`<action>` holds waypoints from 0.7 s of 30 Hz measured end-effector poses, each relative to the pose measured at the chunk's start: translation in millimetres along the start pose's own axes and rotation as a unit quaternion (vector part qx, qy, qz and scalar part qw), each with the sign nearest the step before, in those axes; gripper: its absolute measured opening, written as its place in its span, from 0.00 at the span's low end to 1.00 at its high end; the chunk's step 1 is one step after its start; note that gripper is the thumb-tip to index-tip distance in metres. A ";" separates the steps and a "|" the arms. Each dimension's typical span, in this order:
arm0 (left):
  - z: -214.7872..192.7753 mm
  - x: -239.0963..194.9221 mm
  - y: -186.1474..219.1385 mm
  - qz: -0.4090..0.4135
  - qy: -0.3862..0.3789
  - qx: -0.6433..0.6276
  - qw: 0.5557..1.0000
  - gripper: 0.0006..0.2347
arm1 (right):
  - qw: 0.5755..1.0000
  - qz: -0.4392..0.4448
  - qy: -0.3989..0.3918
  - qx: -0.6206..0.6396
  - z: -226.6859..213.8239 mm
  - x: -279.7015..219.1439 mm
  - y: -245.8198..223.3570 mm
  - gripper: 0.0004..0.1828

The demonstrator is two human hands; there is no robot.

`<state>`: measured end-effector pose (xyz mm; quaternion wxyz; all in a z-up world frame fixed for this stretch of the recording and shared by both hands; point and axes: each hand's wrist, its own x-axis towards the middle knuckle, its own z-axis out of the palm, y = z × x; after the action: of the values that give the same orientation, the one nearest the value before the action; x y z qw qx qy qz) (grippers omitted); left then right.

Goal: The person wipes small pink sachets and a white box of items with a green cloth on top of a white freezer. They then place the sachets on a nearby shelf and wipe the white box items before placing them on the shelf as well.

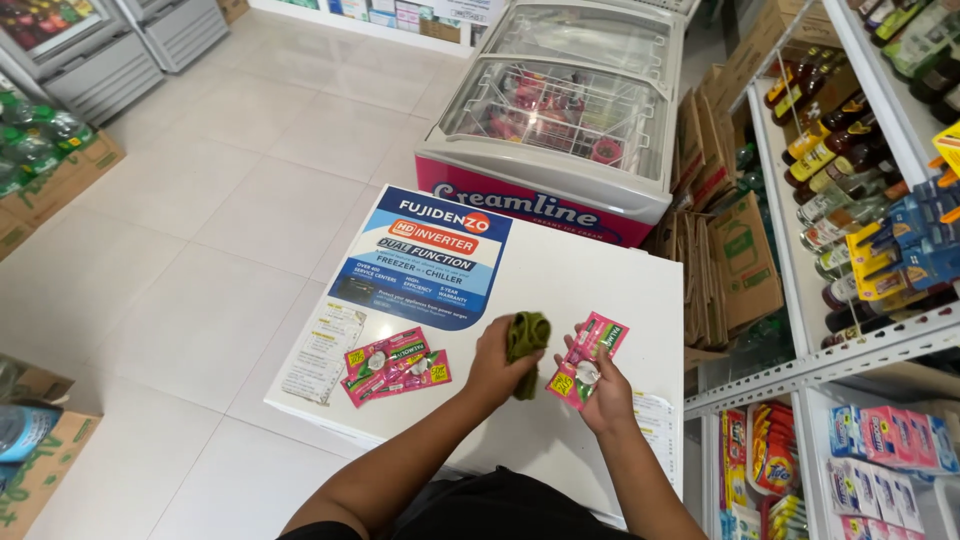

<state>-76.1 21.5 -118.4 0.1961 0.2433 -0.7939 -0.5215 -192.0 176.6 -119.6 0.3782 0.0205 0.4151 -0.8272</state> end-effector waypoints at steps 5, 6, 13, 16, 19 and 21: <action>25.6 -21.8 73.4 0.225 0.000 -0.090 0.970 0.34 | 0.993 -0.027 -0.110 -0.005 -69.5 63.7 29.2 0.17; 32.6 -31.4 84.6 0.254 -0.007 0.005 0.967 0.35 | 0.994 -0.011 -0.109 -0.007 -68.4 60.9 28.2 0.18; 44.7 -12.3 78.6 0.180 0.050 0.182 0.965 0.30 | 0.990 0.100 -0.099 -0.020 3.3 -3.6 4.2 0.33; 40.7 2.4 60.0 0.178 0.149 0.174 0.957 0.27 | 0.984 0.147 -0.098 -0.030 39.8 -33.6 -6.2 0.40; 17.2 5.3 64.9 0.066 0.109 0.078 0.989 0.25 | 0.976 0.191 -0.094 -0.039 56.2 -47.8 -11.0 0.47; 11.3 11.2 50.5 0.033 0.121 0.025 0.992 0.24 | 0.975 0.188 -0.109 -0.056 35.6 -33.0 2.7 0.41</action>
<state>-100.7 40.2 -75.4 0.3021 0.2829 -0.7846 -0.4617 -156.8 170.7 -86.7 0.5702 -0.0131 0.4058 -0.7142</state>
